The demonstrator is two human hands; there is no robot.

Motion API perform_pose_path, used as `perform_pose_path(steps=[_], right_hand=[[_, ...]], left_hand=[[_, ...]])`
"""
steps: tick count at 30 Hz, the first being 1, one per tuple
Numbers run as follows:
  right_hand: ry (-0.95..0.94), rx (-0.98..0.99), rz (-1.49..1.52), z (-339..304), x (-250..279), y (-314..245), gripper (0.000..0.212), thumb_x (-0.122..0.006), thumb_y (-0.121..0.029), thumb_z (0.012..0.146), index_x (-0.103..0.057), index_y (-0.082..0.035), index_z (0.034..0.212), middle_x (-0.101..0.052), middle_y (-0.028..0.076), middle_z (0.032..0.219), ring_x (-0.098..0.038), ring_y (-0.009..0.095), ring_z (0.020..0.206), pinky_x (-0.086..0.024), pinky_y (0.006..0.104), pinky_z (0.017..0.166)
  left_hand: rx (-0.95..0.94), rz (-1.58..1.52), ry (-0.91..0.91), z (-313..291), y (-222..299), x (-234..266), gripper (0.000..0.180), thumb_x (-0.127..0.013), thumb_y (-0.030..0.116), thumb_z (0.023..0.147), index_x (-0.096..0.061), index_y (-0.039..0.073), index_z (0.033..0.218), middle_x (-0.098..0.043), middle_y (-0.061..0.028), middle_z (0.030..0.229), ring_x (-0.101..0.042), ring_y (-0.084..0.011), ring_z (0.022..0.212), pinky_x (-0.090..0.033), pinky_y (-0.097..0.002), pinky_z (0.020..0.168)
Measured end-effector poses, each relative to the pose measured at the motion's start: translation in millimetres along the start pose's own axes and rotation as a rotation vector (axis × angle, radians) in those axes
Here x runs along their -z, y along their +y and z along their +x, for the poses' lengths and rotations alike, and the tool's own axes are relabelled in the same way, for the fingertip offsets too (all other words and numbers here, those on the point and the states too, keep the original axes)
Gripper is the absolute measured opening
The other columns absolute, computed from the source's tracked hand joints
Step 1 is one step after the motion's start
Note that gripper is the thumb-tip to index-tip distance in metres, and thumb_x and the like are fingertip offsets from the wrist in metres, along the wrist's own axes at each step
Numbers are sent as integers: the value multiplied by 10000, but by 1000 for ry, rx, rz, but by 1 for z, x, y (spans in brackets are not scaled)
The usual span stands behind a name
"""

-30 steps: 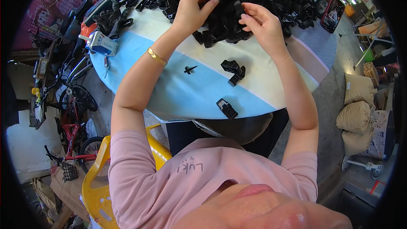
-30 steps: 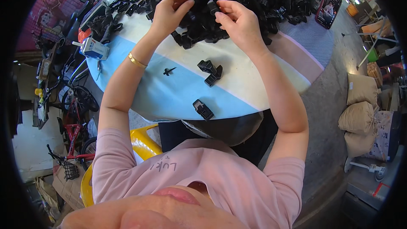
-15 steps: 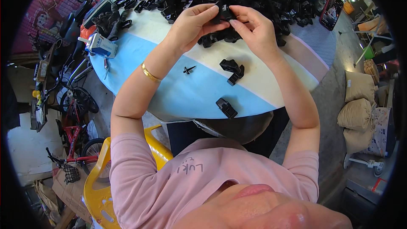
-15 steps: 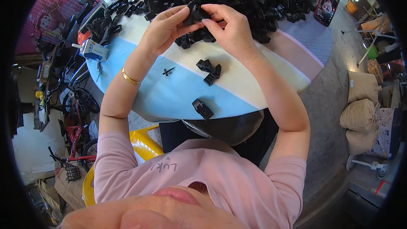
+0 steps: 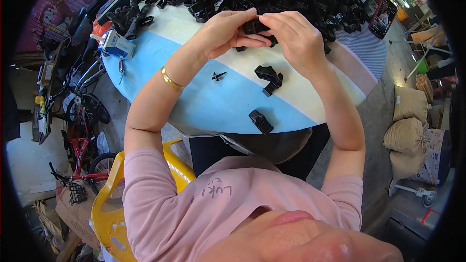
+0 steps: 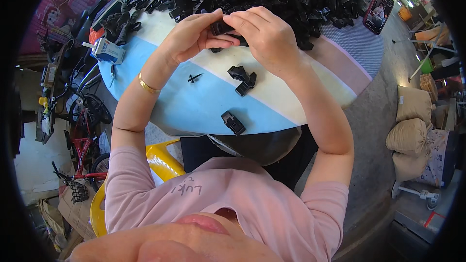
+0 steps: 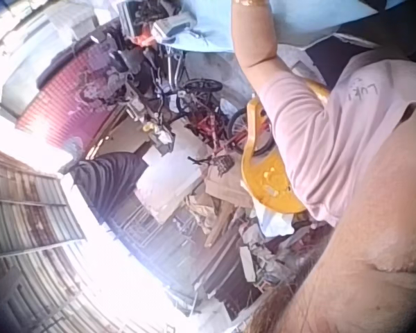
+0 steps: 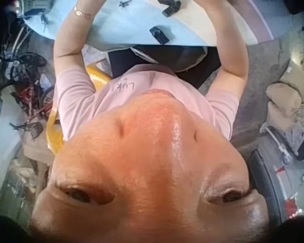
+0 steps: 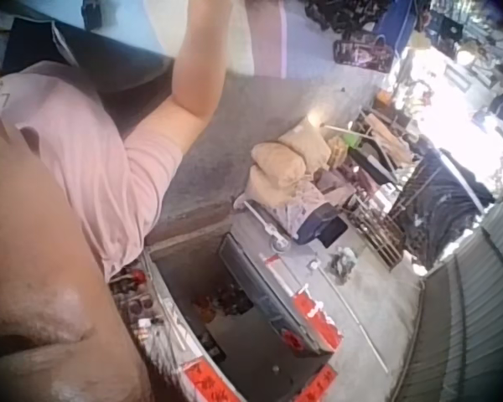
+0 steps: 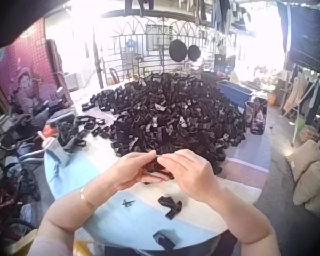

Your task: Assembling small black plastic components at a production workbench.

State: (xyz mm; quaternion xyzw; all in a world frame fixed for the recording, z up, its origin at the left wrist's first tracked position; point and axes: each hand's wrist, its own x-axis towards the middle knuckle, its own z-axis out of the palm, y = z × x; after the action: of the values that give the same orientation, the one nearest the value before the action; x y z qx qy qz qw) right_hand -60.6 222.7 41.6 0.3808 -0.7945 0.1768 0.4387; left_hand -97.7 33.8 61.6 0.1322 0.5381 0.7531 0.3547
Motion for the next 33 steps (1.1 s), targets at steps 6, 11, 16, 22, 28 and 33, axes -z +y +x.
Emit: perform_pose_path(steps=[6,11,16,22,28,33], right_hand=[[-53,-185,137,-4,-3,-12,559,-716,2,685,-536,-74,1209,-646,74,969,-620,208,875,-526,270,693],[-144,-599,731,0,16,8,346,-633,-15,784,-580,-5,1126,-620,52,1081,-579,111,873,-486,224,711],[-66,-728,520,-17,8,29,201,-597,-77,840,-613,-15,1031,-650,29,876,-562,54,703,-455,183,617],[-313,-420,73,-17,-5,11,306,-709,-207,736,-623,-69,996,-616,59,857,-573,194,582,-484,296,580],[-350,-510,-25,-16,-9,7,239,-705,-216,744,-610,-67,904,-629,57,800,-597,189,606,-487,299,575],[-312,-588,2,-15,-14,4,198,-693,-174,750,-606,-64,891,-632,65,737,-600,185,599,-493,298,575]], left_hand=[[-133,446,42,-7,-9,-7,334,-526,167,918,-510,-91,1129,-630,-147,932,-660,-183,797,-551,-263,737],[-195,587,0,-14,-11,-15,244,-538,102,896,-558,-64,1073,-643,-105,846,-648,-132,655,-532,-236,584],[-495,1324,-258,-17,-32,-22,306,-605,106,824,-566,13,1112,-604,-159,973,-551,-314,922,-456,-365,803],[-449,1270,-333,-29,-42,-30,425,-602,314,856,-552,30,1167,-558,-154,1056,-523,-306,987,-429,-371,866],[-464,895,46,-7,-16,-8,237,-642,248,836,-678,15,853,-638,-70,673,-573,-135,590,-478,-270,586],[-699,1427,502,49,-12,28,196,-652,168,791,-683,61,952,-630,-97,852,-609,-212,744,-492,-308,699]])
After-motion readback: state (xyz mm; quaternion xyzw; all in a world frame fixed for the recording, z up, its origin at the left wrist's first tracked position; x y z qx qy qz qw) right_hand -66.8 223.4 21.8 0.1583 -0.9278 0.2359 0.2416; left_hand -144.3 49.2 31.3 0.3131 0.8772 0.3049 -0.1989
